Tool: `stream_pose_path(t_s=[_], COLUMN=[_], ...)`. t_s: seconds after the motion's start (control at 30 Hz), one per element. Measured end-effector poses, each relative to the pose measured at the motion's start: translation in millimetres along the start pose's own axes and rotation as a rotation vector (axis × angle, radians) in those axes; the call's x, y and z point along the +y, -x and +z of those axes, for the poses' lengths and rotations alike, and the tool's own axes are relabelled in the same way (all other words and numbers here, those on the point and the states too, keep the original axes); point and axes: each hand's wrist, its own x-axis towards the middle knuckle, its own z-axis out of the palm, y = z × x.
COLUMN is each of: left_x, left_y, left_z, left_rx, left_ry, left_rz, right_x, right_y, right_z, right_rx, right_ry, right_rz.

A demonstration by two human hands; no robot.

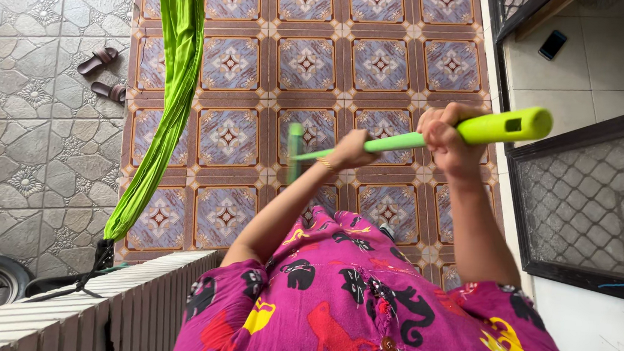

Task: The person mops a tiled floor using a long-handled mop, pushing and pulling it across the surface to clean the area.

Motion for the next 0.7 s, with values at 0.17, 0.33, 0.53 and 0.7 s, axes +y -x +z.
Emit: stream_pose_path(t_s=[0.17,0.33,0.53,0.7], left_x=[22,8,-3,-43], left_y=[-33,-12,-3,20], left_z=[46,65,45,10], left_rx=[-0.073,0.354,-0.072,-0.032], left_ry=[0.175,0.373,0.052,-0.088], left_rz=[0.118,0.636,0.006,-0.056], right_x=[-14,20,22,61], right_y=[-13,13,16,29], right_z=[21,38,8,-2], right_rx=[-0.089,-0.174,-0.079,0.086], right_ry=[0.15,0.26,-0.053,-0.133], right_rz=[0.077,0.167,-0.031,0.031])
